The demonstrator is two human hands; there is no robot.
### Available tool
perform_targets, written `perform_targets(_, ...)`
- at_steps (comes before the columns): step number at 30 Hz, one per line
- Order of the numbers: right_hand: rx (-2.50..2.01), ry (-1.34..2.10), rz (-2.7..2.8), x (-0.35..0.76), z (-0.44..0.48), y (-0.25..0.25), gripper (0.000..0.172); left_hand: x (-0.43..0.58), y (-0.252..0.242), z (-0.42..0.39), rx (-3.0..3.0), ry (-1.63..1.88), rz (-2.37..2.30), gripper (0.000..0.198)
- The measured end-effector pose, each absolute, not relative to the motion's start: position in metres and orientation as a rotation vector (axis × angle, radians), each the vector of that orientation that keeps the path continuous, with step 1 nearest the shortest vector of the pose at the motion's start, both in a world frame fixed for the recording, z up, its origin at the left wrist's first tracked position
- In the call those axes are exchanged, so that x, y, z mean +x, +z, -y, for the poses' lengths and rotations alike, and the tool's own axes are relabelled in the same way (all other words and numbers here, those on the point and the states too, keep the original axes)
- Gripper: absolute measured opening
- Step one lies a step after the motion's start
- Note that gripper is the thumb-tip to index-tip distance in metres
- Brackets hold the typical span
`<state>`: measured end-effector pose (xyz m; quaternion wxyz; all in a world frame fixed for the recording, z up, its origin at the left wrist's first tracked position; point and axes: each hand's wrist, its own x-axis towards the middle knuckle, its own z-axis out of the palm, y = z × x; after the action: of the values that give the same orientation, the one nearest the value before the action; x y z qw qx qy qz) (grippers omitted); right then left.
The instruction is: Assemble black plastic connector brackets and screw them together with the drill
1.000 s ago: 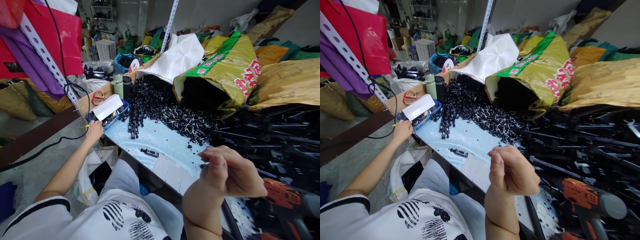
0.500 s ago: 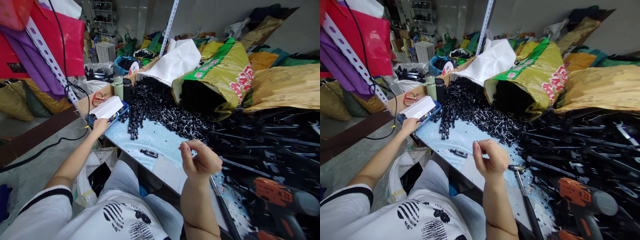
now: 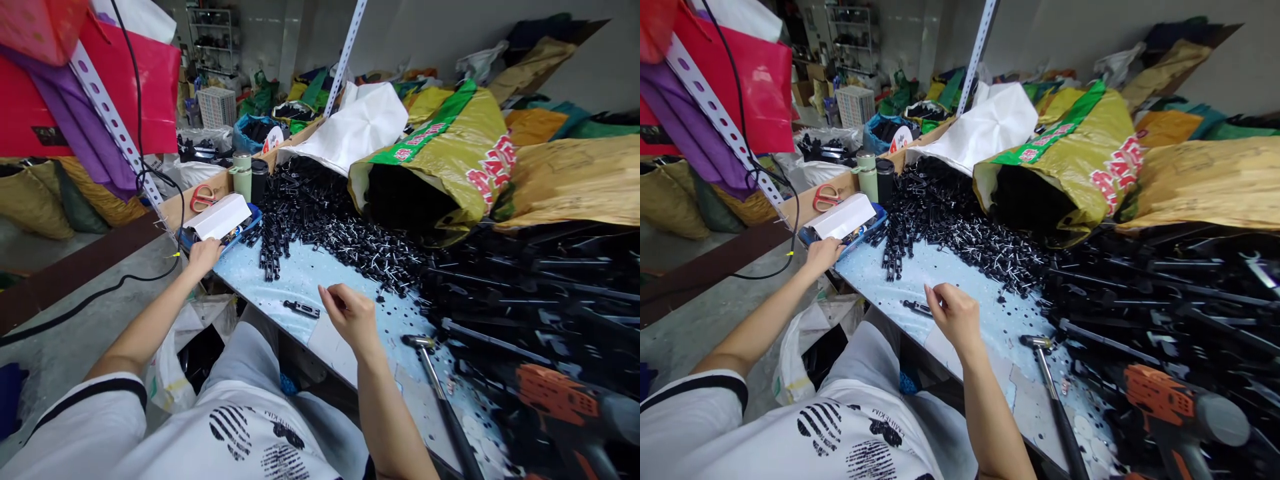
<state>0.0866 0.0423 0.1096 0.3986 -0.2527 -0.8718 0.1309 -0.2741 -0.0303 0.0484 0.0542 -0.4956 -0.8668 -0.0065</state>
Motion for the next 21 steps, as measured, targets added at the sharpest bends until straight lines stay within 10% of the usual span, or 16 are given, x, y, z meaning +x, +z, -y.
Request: perform_targets(21, -0.753, 0.431, 2.349, 0.084, -0.034, 0.083, 0.033, -0.320, 0.061, 0.045, -1.455, -0.483, 2.440, 0.031)
